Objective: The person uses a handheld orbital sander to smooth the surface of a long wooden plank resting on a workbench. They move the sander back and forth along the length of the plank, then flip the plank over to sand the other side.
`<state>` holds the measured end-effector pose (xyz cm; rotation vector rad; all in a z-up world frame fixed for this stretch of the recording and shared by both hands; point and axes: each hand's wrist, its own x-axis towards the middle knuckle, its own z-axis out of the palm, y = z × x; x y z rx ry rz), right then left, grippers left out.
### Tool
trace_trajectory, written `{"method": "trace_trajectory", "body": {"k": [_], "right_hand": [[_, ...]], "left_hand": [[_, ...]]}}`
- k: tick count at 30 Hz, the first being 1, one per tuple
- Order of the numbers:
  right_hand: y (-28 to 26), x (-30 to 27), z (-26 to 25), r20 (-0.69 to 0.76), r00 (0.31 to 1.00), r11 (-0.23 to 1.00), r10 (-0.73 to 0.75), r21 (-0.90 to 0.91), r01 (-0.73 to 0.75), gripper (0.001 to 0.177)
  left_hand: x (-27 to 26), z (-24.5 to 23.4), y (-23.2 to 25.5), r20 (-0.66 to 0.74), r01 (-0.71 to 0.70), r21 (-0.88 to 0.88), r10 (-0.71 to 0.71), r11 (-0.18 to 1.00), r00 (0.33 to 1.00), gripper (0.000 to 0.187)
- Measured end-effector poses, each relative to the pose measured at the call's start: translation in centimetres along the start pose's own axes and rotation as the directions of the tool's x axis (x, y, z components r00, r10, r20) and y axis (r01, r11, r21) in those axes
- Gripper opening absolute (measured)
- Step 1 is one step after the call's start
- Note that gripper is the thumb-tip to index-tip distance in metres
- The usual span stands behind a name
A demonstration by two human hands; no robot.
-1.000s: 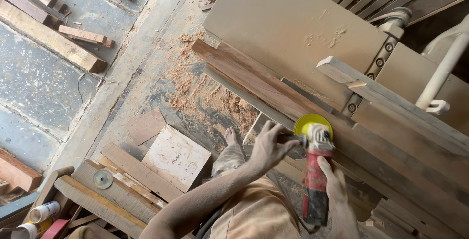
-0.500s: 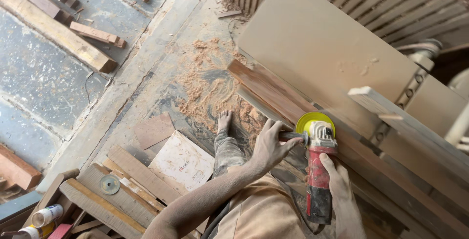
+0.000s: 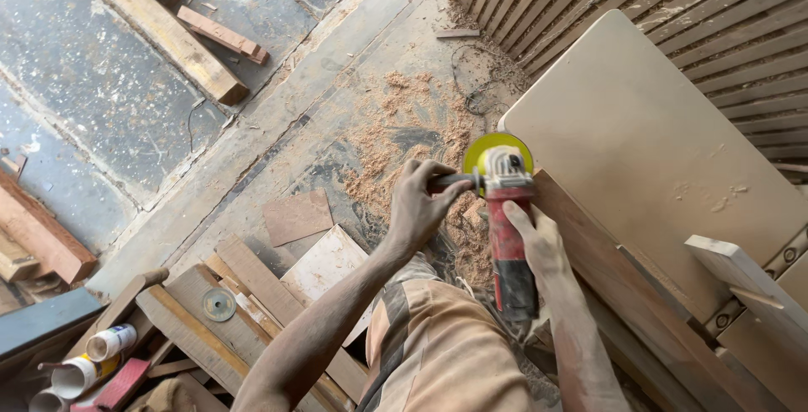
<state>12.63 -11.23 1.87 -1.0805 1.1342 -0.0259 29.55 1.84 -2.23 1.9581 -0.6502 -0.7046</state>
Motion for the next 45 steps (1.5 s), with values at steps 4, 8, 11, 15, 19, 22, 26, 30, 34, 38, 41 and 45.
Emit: {"method": "trace_trajectory", "body": {"k": [4,8,11,15,19,22,26,30,34,38,41,45], "right_hand": [[0.1,-0.3,1.7,0.004,0.996,0.996,-0.084,-0.001,0.084,0.049],[1.1,-1.1,1.1,-0.010,0.999,0.997,-0.050,0.051,0.050,0.049],[2.9,-2.4,-0.7,-0.088,0.995,0.996,0.043,0.078,-0.036,0.049],[5.9,-5.0,-3.3,-0.159,0.983,0.986,0.089,0.156,-0.064,0.050],[7.8,-7.3,-4.9,-0.256,0.955,0.978,0.152,0.180,-0.108,0.050],[7.8,-7.5,-5.1,-0.291,0.943,0.976,0.159,0.190,-0.106,0.050],[6.0,-4.7,-3.7,-0.218,0.975,0.995,0.027,0.102,-0.004,0.051],[4.5,-1.6,-0.9,-0.084,0.991,0.992,-0.107,0.061,0.112,0.053],[3.6,-2.0,-0.7,-0.076,0.995,0.997,-0.072,-0.014,0.071,0.054],[4.9,-5.1,-2.4,-0.127,0.989,0.988,0.080,0.143,-0.062,0.053],[6.5,-7.2,-4.6,-0.135,0.989,0.981,0.056,0.189,-0.030,0.052],[9.3,-9.7,-6.9,-0.186,0.976,0.976,0.115,0.204,-0.077,0.052]], "left_hand": [[-0.1,-2.3,-0.1,-0.085,-0.109,0.032,0.112,0.993,0.990,0.038],[-0.6,-1.5,0.3,-0.005,-0.089,-0.069,0.089,0.994,0.996,0.037],[-1.3,0.6,0.5,0.103,-0.039,-0.086,0.048,0.995,0.994,0.035],[-3.3,2.7,1.7,0.124,-0.161,0.059,0.152,0.985,0.981,0.035],[-4.4,4.1,3.6,0.259,-0.031,-0.105,0.058,0.994,0.964,0.037],[-4.2,4.6,4.1,0.289,-0.023,-0.099,0.051,0.995,0.956,0.038],[-2.3,3.5,2.6,0.193,-0.161,0.204,0.121,0.966,0.974,0.032],[-1.2,0.0,0.8,0.126,0.008,-0.022,-0.005,1.000,0.992,0.036],[-1.4,-0.3,1.1,0.079,-0.043,-0.082,0.050,0.996,0.996,0.036],[-3.2,2.2,1.8,0.168,-0.094,-0.004,0.093,0.996,0.981,0.037],[-4.9,4.1,3.5,0.213,-0.101,0.022,0.094,0.995,0.972,0.037],[-7.6,5.2,5.9,0.253,-0.098,0.051,0.082,0.994,0.964,0.035]]}}
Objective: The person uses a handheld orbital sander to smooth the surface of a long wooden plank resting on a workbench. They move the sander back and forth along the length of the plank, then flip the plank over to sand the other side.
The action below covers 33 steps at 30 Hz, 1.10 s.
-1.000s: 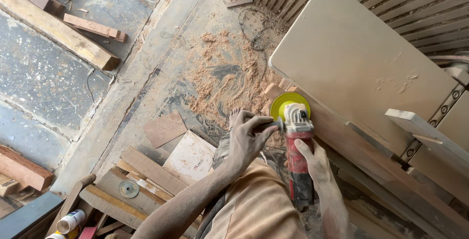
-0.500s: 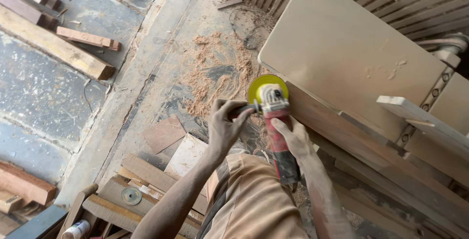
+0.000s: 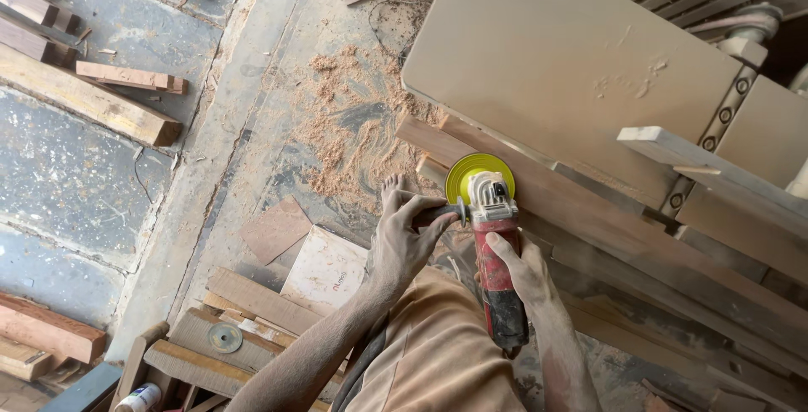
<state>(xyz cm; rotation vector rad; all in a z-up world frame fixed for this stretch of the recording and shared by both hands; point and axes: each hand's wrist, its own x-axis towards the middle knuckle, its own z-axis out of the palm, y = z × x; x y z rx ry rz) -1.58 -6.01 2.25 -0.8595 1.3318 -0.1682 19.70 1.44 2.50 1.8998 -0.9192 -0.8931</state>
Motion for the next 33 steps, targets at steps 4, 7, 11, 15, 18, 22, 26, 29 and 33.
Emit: {"method": "trace_trajectory", "body": {"k": [4,7,11,15,18,22,26,29,33], "right_hand": [[2.6,-0.7,-3.1,0.003,1.000,0.998,-0.009,0.067,0.009,0.053],[4.3,-1.4,-5.7,-0.009,1.000,0.997,-0.007,0.075,0.008,0.054],[6.0,-2.3,-8.6,-0.069,0.997,0.997,0.021,0.070,-0.016,0.056],[7.7,-3.3,-11.7,-0.064,0.998,0.994,0.003,0.108,0.004,0.059],[8.6,-4.1,-14.2,-0.073,0.997,0.994,-0.004,0.105,0.012,0.061],[9.3,-5.7,-17.3,-0.113,0.994,0.995,0.015,0.100,-0.004,0.062],[10.5,-7.7,-20.5,-0.154,0.986,0.995,0.070,0.087,-0.057,0.061],[12.3,-8.4,-23.4,-0.114,0.993,0.988,0.000,0.155,0.018,0.061],[15.5,-9.7,-27.9,-0.164,0.986,0.987,0.008,0.161,0.018,0.058]], "left_hand": [[-1.2,2.9,1.4,0.010,0.003,-0.035,-0.003,0.999,1.000,0.034],[-2.3,5.6,1.7,0.008,-0.030,-0.120,0.031,0.992,0.999,0.033],[-3.4,8.5,2.4,0.074,-0.018,-0.100,0.025,0.995,0.997,0.034],[-4.7,11.2,3.6,0.121,-0.002,-0.102,0.015,0.995,0.992,0.034],[-5.6,13.5,4.6,0.148,-0.002,-0.098,0.016,0.995,0.989,0.034],[-7.0,16.7,5.9,0.186,-0.035,-0.119,0.057,0.992,0.981,0.036],[-8.7,19.9,6.9,0.205,-0.048,-0.086,0.065,0.995,0.977,0.035],[-10.1,22.7,7.3,0.207,-0.102,-0.069,0.114,0.992,0.972,0.035],[-11.4,27.1,7.6,0.311,-0.116,-0.070,0.132,0.991,0.941,0.038]]}}
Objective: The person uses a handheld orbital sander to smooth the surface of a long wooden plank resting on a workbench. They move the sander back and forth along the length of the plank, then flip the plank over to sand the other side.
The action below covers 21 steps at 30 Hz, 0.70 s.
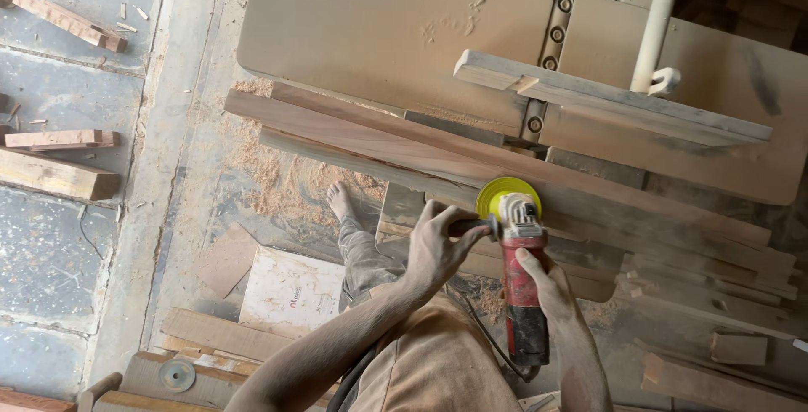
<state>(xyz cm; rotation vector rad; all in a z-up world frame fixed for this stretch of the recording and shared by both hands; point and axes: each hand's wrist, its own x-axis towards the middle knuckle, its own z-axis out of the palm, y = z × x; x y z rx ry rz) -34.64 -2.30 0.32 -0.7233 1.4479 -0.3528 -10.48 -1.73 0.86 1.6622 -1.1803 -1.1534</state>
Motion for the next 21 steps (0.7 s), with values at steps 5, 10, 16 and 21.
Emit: {"method": "trace_trajectory", "body": {"k": [5,10,16,21], "right_hand": [[2.3,0.2,-6.5,-0.025,0.999,0.994,-0.020,0.111,0.023,0.052],[-0.3,-1.9,-5.4,-0.195,0.977,0.991,-0.089,0.085,0.107,0.044],[-6.9,1.2,5.6,0.091,0.984,0.989,-0.150,0.012,0.150,0.043],[-12.3,4.6,17.0,0.258,0.961,0.969,-0.102,-0.192,0.155,0.047]], "left_hand": [[1.1,5.2,1.6,0.188,0.059,0.005,-0.059,0.998,0.980,0.042],[0.7,3.8,1.8,0.110,-0.211,-0.127,0.226,0.969,0.968,0.039],[0.2,-6.1,-0.6,-0.170,-0.110,-0.118,0.089,0.987,0.981,0.042],[-0.3,-13.9,-4.1,-0.454,0.004,-0.022,-0.014,1.000,0.891,0.036]]}}
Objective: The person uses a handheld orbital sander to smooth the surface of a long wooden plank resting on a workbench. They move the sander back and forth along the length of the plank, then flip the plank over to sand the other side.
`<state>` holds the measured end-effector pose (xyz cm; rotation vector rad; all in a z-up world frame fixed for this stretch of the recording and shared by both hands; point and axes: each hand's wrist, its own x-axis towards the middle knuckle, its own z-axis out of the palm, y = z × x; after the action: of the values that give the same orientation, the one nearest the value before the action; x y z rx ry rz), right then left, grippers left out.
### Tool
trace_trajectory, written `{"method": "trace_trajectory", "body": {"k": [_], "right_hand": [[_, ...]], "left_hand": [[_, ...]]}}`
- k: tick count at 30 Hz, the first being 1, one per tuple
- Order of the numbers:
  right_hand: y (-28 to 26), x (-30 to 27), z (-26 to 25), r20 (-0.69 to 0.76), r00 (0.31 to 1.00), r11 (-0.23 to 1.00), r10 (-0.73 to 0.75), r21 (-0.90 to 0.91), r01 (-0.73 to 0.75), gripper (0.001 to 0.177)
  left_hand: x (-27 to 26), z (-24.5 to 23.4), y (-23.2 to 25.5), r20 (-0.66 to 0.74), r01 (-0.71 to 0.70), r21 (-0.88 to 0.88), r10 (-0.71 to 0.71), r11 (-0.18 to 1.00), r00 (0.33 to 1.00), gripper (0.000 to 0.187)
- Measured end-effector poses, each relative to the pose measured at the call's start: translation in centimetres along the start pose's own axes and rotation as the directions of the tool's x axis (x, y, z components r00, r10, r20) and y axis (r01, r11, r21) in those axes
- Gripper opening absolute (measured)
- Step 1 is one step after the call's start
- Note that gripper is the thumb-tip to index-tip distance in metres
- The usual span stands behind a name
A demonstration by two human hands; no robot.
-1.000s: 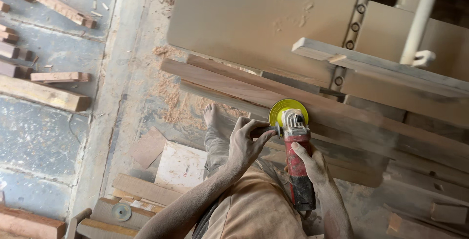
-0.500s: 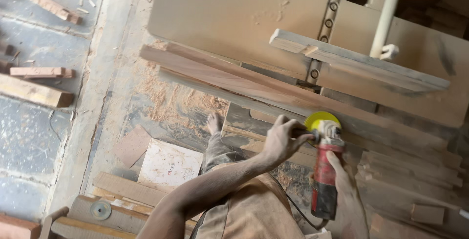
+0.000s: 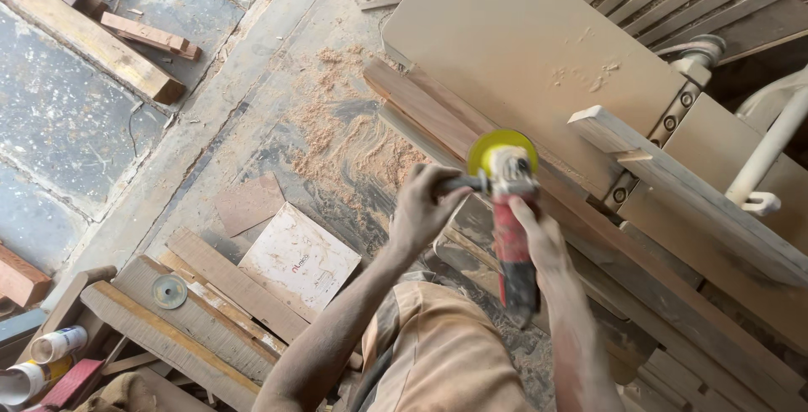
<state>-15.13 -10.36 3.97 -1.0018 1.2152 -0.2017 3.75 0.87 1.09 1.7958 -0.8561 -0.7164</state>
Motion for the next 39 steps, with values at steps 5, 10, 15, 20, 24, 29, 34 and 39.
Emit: {"method": "trace_trajectory", "body": {"k": [5,10,15,20,24,29,34,39], "right_hand": [[-3.0,4.7,6.3,0.168,0.984,0.998,-0.052,-0.032,0.059,0.050],[-4.9,6.9,8.6,0.135,0.991,0.952,-0.009,-0.302,0.050,0.056],[-3.9,5.3,6.4,0.128,0.991,0.968,0.050,-0.250,-0.017,0.060],[-1.2,2.0,0.7,0.039,0.989,0.983,0.145,-0.122,-0.139,0.057],[1.2,-0.9,-5.2,-0.025,0.990,0.983,0.137,-0.120,-0.139,0.053],[4.2,-4.7,-11.9,-0.076,0.984,0.981,0.164,-0.089,-0.171,0.051],[7.2,-8.0,-18.0,-0.165,0.974,0.980,0.157,-0.098,-0.174,0.055],[9.8,-11.0,-23.7,-0.193,0.960,0.972,0.202,-0.077,-0.220,0.059]], "left_hand": [[2.4,-4.1,-4.7,-0.145,0.013,-0.185,-0.040,0.983,0.989,0.032],[2.9,-6.2,-4.6,-0.288,-0.017,0.116,0.050,0.993,0.956,0.032],[2.0,-4.4,-4.1,-0.175,0.076,0.039,-0.068,0.996,0.982,0.031],[-0.5,1.2,-2.1,-0.071,0.088,-0.014,-0.089,0.996,0.993,0.030],[-3.0,5.6,0.4,-0.002,0.100,-0.041,-0.100,0.994,0.995,0.031],[-6.6,10.6,4.0,0.036,0.090,-0.129,-0.086,0.988,0.996,0.030],[-9.8,16.5,6.6,0.092,0.111,-0.162,-0.096,0.980,0.991,0.031],[-13.1,21.4,8.4,0.170,0.141,-0.138,-0.117,0.980,0.978,0.030]]}}
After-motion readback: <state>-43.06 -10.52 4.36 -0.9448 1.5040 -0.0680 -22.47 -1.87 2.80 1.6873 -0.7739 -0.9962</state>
